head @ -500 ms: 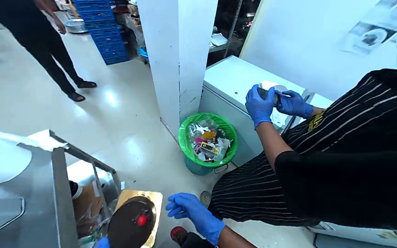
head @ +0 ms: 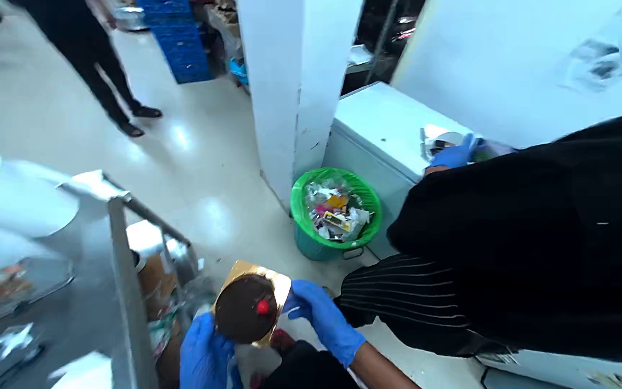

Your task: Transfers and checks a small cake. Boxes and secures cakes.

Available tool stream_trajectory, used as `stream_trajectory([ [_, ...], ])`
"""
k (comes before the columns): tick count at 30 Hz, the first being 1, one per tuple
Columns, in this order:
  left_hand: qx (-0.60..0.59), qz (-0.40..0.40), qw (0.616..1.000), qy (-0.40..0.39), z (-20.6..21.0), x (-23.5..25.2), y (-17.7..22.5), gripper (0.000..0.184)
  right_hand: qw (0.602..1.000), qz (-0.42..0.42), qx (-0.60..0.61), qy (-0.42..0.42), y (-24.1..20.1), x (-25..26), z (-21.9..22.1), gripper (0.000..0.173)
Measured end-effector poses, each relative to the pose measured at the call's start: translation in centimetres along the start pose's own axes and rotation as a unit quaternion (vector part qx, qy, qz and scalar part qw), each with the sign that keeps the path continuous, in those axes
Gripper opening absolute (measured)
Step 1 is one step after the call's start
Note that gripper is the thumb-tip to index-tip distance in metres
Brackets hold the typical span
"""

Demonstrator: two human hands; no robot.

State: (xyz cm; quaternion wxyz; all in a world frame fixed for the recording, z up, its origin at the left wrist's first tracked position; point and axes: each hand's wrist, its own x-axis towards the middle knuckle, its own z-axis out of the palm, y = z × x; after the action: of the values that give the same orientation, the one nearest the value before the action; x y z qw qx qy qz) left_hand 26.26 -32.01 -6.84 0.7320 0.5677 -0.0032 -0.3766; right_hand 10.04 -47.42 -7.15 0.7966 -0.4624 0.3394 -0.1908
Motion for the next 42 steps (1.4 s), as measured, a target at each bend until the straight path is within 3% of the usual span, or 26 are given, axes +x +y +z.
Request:
stream_trajectory([
  [7, -0.043, -0.002, 0.994, 0.096, -3.0, -2.1, 0.6, 0.028, 0.999, -0.005, -0.027, -0.018, 2.2, 1.5, 3.1, 0.027],
  [15, -0.122, 0.047, 0.971, 0.202, -9.8, -6.5, -0.4, 0.03, 0.984, 0.033, -0.075, -0.159, 5.7, 3.6, 9.6, 0.024],
  [20, -0.164, 0.071, 0.929, 0.324, -13.1, -11.7, -2.4, 0.031, 0.934, 0.116, -0.12, -0.315, 8.2, 3.7, 13.9, 0.028],
  [26, -0.235, 0.126, 0.849, 0.456, -14.1, -17.4, -5.3, 0.03, 0.855, 0.185, -0.171, -0.454, 11.4, 2.7, 18.7, 0.032],
  [33, -0.317, 0.167, 0.768, 0.531, -14.1, -21.5, -7.1, 0.032, 0.794, 0.213, -0.207, -0.531, 13.8, -0.3, 21.8, 0.029],
  [42, -0.353, 0.162, 0.74, 0.549, -13.9, -25.4, -10.6, 0.041, 0.759, 0.204, -0.241, -0.569, 16.3, -3.8, 22.5, 0.029],
])
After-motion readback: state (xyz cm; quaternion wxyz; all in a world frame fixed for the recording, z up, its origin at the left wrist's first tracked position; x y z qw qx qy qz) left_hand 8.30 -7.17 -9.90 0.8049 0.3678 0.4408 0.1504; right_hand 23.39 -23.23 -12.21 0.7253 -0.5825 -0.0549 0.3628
